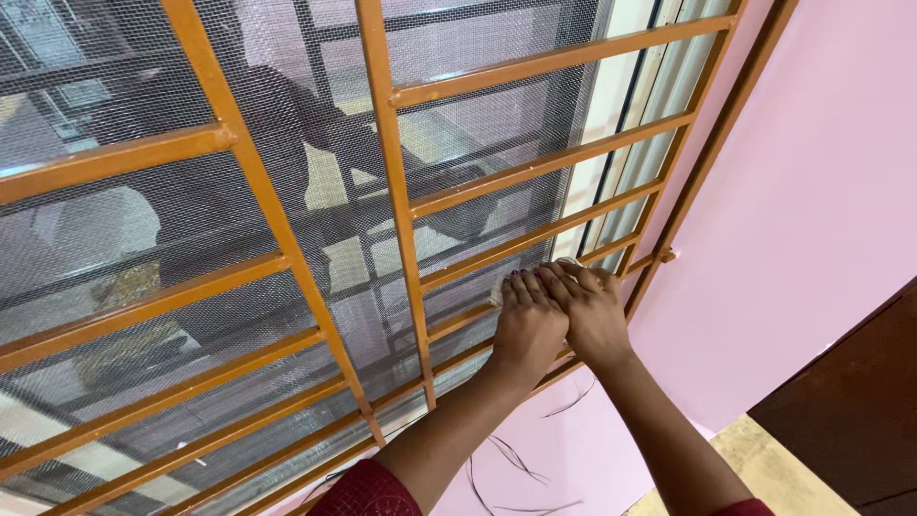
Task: The person wipes the horizontal bars of a window and the surrounding mesh screen by hand using a cloth.
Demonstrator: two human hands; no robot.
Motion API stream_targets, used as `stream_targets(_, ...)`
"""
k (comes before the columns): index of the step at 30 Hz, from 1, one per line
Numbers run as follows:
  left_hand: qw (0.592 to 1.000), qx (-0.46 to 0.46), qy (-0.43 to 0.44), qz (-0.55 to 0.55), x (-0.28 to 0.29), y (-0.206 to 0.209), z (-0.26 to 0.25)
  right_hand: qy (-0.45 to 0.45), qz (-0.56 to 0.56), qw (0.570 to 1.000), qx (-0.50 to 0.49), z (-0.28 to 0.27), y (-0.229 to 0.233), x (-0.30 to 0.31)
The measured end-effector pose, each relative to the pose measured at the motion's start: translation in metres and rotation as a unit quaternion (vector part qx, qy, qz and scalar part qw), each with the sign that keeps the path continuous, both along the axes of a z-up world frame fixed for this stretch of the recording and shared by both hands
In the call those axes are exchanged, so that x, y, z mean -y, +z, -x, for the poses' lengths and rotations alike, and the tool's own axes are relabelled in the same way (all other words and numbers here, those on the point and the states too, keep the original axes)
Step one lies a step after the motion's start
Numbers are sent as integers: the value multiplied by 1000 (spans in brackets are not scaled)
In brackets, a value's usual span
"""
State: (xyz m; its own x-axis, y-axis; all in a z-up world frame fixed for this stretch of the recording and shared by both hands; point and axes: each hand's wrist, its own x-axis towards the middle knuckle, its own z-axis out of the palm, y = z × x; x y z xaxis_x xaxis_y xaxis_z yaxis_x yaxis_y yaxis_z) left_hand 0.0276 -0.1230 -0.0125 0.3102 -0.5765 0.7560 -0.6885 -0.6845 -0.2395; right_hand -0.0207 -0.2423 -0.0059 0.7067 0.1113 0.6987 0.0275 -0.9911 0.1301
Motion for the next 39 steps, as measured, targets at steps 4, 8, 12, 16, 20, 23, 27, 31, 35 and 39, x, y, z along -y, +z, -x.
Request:
stream_targets(4, 1000, 12, 2, -5, 11, 0, -2, -9, 32, 999, 5, -1, 1, 14)
stream_targets(8, 1000, 19, -1, -9, 26, 2, -3, -13, 42, 999, 4, -1, 3, 28)
stream_targets(12, 1000, 0, -6, -22, 38, 4, -4, -26, 48, 998, 6, -4, 2, 42)
stream_targets(16, 999, -28, -22, -40, 53, 1, -10, -37, 71, 997, 11, -6, 0, 61)
stream_targets(20, 1000, 0, -27, 13, 79, -3, -17, -54, 76, 996, 11, -8, 2, 78)
stream_targets(23, 999, -1, -27, 22, 100, -3, -19, -56, 70, 996, 14, -9, 5, 93)
stream_targets(27, 999, -24, -23, -27, 119, 3, -22, -90, 69, 994, -3, -9, 9, 116)
stream_targets(31, 999, -32, -25, -18, 134, 7, -22, -149, 92, 984, -21, -12, 8, 127)
stream_targets(35, 999, -33, -15, -14, 138, 6, -22, -155, 70, 985, -16, -17, -4, 128)
stream_targets(39, 997, -66, -33, -13, 135, 2, -24, -129, -48, 990, -7, -24, -16, 128)
